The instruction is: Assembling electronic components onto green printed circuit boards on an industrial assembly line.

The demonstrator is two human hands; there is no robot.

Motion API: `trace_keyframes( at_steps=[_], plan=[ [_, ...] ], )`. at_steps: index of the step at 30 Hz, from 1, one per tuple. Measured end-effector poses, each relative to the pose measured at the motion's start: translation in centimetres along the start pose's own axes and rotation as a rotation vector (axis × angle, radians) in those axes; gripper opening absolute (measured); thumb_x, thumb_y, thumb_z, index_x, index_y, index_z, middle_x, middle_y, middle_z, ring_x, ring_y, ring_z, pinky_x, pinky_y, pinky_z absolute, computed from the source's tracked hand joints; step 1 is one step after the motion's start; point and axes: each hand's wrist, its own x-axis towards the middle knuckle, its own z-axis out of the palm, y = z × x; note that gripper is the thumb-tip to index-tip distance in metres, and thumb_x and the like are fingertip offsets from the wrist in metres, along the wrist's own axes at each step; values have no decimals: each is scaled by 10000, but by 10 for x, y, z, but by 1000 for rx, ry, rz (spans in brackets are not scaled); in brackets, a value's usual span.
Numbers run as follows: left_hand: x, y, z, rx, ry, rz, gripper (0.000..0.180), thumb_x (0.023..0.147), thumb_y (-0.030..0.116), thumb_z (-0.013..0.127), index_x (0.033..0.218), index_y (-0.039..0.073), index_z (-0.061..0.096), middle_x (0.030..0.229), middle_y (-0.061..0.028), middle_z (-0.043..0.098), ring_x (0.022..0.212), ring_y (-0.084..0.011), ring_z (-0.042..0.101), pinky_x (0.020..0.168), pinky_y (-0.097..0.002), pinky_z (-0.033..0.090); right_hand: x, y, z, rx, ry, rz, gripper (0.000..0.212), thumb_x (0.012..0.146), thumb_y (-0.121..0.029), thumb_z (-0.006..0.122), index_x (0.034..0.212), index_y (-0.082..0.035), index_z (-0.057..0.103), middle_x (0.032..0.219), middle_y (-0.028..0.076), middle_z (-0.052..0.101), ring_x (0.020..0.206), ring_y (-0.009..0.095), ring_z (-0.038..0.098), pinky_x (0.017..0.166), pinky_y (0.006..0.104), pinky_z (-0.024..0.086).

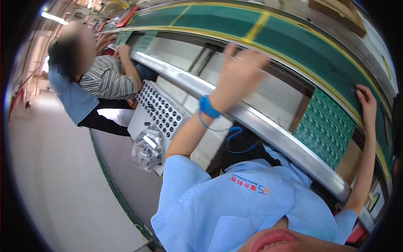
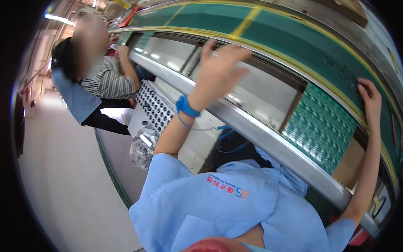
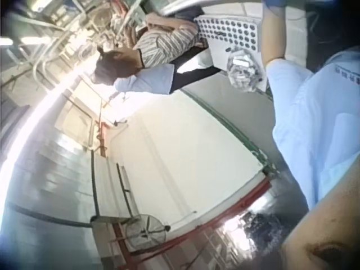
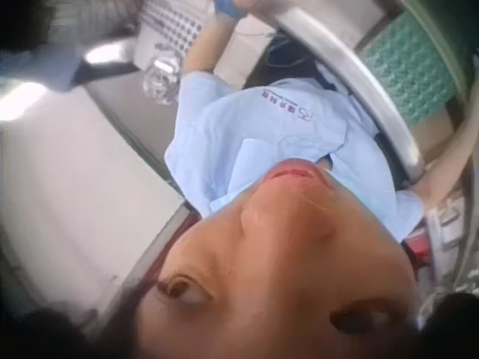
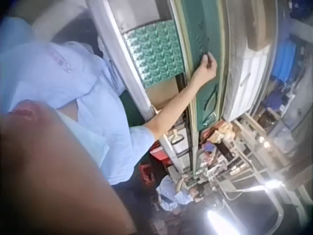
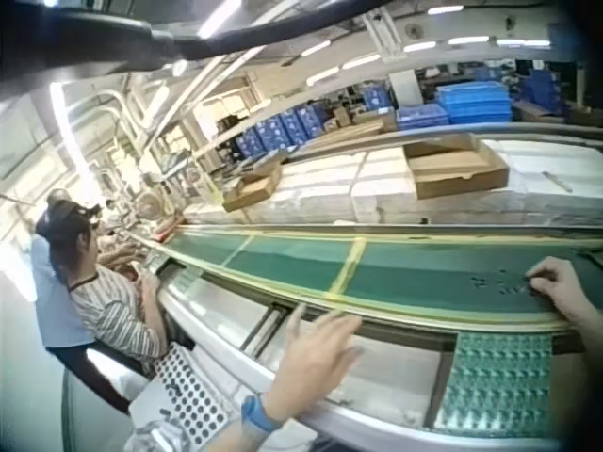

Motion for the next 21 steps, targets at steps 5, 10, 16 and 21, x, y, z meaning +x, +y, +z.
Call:
trace_keyframes(
  at_steps=[5, 10, 16, 21],
  plan=[
    [-75, -172, -46, 425, 129, -466, 387, 825, 213, 645, 1183, 91, 564, 1170, -75, 608, 1113, -230, 561, 1044, -475, 269, 6, 34, -16, 104, 6, 163, 254, 923, -206, 583, 1115, -45, 628, 876, -47, 583, 664, 45, 420, 617, 187, 340],
    [-161, -316, -66, 559, 141, -936, 612, 838, 295, 617, 1353, 47, 397, 1368, -143, 470, 1232, -301, 472, 1012, -526, 310, 5, 88, -26, 365, 100, 190, 287, 968, -207, 531, 1229, -102, 587, 861, -98, 526, 617, -5, 348, 558, 150, 248],
    [-174, -400, -65, 618, 114, -1207, 728, 857, 460, 561, 1396, 25, 338, 1400, -188, 434, 1276, -323, 438, 1009, -564, 305, -7, 95, -35, 177, 26, 243, 275, 971, -224, 533, 1207, -100, 598, 858, -91, 527, 612, -10, 332, 552, 160, 233],
    [-171, -447, -70, 756, -9, -1247, 746, 874, 515, 504, 1411, 32, 320, 1331, -194, 512, 1201, -353, 513, 1014, -578, 286, -4, 69, -39, 51, -82, 230, 330, 952, -263, 553, 1186, -33, 592, 975, -4, 566, 707, 40, 414, 620, 174, 272]
  ],
)
